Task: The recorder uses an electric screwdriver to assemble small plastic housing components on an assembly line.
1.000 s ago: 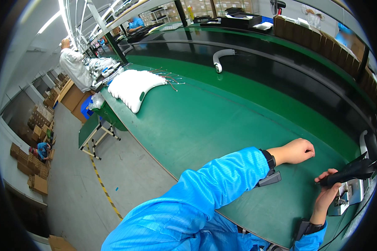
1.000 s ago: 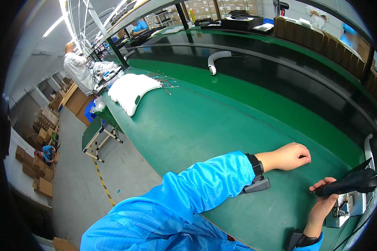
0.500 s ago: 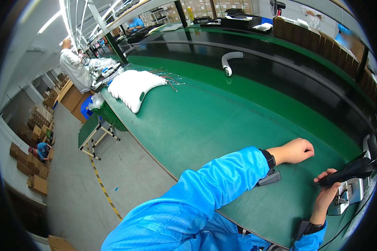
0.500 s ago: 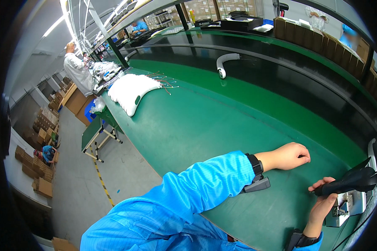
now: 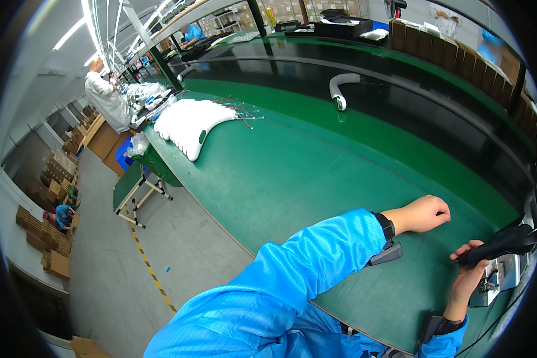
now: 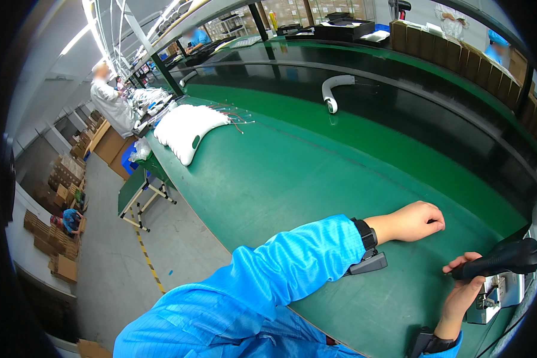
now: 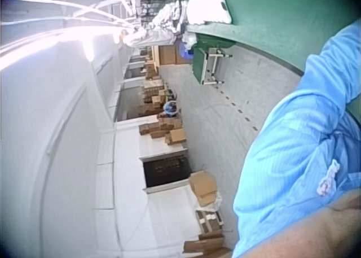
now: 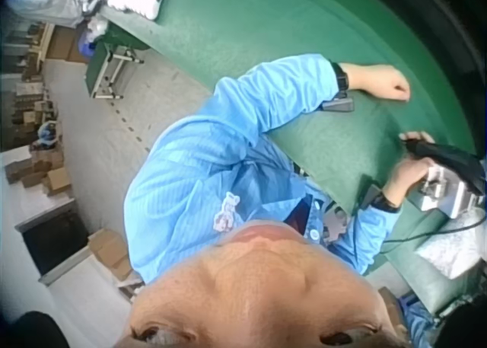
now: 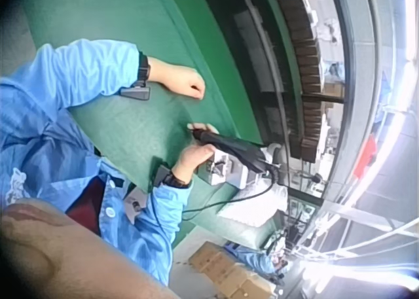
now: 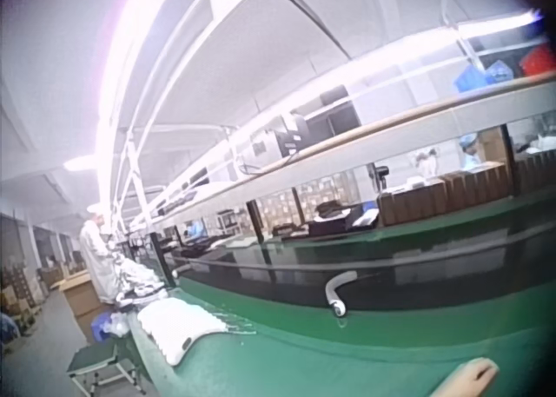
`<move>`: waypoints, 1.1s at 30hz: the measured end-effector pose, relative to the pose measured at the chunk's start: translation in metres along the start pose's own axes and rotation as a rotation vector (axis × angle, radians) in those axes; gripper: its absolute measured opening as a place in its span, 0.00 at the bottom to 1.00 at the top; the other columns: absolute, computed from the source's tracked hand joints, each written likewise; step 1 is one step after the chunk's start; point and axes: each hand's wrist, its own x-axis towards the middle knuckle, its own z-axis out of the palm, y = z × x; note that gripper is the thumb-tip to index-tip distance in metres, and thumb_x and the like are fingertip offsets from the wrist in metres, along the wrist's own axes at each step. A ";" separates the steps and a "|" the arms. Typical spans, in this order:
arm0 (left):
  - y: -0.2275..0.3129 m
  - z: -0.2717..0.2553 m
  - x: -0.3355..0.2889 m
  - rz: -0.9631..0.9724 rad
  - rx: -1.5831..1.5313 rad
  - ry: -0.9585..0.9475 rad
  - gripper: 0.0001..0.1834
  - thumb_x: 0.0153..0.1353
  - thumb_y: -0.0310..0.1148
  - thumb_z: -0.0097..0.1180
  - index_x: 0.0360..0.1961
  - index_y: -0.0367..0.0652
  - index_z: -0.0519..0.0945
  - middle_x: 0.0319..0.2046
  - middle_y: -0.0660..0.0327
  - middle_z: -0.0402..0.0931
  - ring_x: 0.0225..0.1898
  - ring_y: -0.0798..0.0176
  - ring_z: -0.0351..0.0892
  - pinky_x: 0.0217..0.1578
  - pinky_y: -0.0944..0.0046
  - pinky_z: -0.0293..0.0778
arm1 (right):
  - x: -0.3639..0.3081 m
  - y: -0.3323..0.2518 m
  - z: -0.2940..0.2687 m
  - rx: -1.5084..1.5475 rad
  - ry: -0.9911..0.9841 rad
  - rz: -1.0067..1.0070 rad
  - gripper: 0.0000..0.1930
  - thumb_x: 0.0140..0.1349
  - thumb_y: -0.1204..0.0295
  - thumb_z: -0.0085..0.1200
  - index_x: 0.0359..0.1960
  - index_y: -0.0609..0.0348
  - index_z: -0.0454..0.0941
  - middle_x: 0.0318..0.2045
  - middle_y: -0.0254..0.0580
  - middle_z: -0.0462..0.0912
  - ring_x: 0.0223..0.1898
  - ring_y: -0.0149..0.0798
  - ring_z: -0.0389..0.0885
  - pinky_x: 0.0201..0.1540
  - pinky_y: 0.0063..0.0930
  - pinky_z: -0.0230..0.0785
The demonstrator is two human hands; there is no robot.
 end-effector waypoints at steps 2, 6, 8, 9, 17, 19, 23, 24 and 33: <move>0.001 0.000 -0.001 -0.003 -0.001 -0.007 0.11 0.57 0.33 0.52 0.32 0.36 0.80 0.31 0.51 0.78 0.35 0.51 0.77 0.38 0.56 0.73 | 0.001 0.001 -0.004 0.044 -0.052 -0.007 0.36 0.60 0.35 0.38 0.47 0.60 0.67 0.33 0.39 0.70 0.33 0.33 0.72 0.37 0.27 0.70; 0.002 -0.002 -0.001 -0.028 -0.008 0.007 0.10 0.57 0.32 0.52 0.32 0.36 0.80 0.31 0.51 0.78 0.35 0.50 0.77 0.38 0.56 0.73 | 0.003 0.003 -0.001 0.002 0.022 0.016 0.40 0.55 0.31 0.40 0.47 0.61 0.66 0.30 0.41 0.72 0.30 0.35 0.73 0.36 0.27 0.69; 0.001 -0.001 0.000 -0.033 -0.020 0.007 0.10 0.57 0.32 0.52 0.32 0.36 0.80 0.30 0.51 0.78 0.35 0.50 0.77 0.38 0.56 0.73 | 0.003 0.005 -0.005 0.006 0.008 0.018 0.40 0.55 0.31 0.40 0.47 0.61 0.66 0.30 0.41 0.71 0.31 0.35 0.73 0.36 0.28 0.69; 0.000 0.001 0.000 -0.017 -0.021 0.012 0.10 0.57 0.32 0.52 0.31 0.36 0.80 0.30 0.51 0.78 0.35 0.50 0.77 0.38 0.56 0.73 | 0.002 0.005 -0.005 -0.007 0.016 0.014 0.41 0.54 0.30 0.40 0.46 0.61 0.66 0.30 0.42 0.71 0.30 0.35 0.73 0.35 0.28 0.69; -0.021 -0.055 0.030 0.104 0.320 0.472 0.08 0.48 0.25 0.55 0.32 0.38 0.78 0.35 0.51 0.71 0.43 0.48 0.72 0.44 0.53 0.71 | 0.002 0.008 -0.002 -0.038 0.063 0.038 0.44 0.49 0.26 0.39 0.43 0.62 0.65 0.29 0.43 0.70 0.28 0.35 0.72 0.31 0.27 0.70; -0.042 -0.121 0.045 0.190 0.762 0.611 0.12 0.43 0.25 0.58 0.32 0.39 0.78 0.38 0.49 0.69 0.45 0.45 0.69 0.45 0.52 0.70 | 0.002 0.007 0.003 -0.029 0.063 0.043 0.44 0.49 0.26 0.39 0.43 0.62 0.65 0.29 0.43 0.70 0.28 0.35 0.72 0.31 0.27 0.70; -0.081 -0.213 0.042 -0.548 1.206 0.663 0.29 0.51 0.48 0.62 0.50 0.43 0.75 0.62 0.44 0.54 0.64 0.36 0.50 0.53 0.33 0.58 | 0.002 0.005 -0.007 0.020 -0.034 0.036 0.42 0.51 0.29 0.42 0.45 0.61 0.66 0.30 0.41 0.70 0.30 0.35 0.72 0.34 0.28 0.69; -0.097 -0.224 0.034 -0.744 1.111 0.594 0.31 0.55 0.55 0.55 0.51 0.43 0.74 0.63 0.44 0.53 0.65 0.39 0.49 0.55 0.35 0.57 | 0.003 0.007 -0.006 0.019 -0.037 0.035 0.42 0.51 0.29 0.42 0.45 0.60 0.66 0.30 0.41 0.70 0.30 0.35 0.72 0.34 0.28 0.69; -0.119 -0.200 0.050 -0.695 0.999 0.259 0.22 0.60 0.43 0.47 0.55 0.49 0.68 0.45 0.44 0.74 0.47 0.44 0.75 0.47 0.51 0.72 | 0.006 0.007 0.000 -0.043 0.063 0.024 0.44 0.49 0.27 0.40 0.44 0.62 0.65 0.29 0.43 0.71 0.28 0.36 0.73 0.32 0.29 0.70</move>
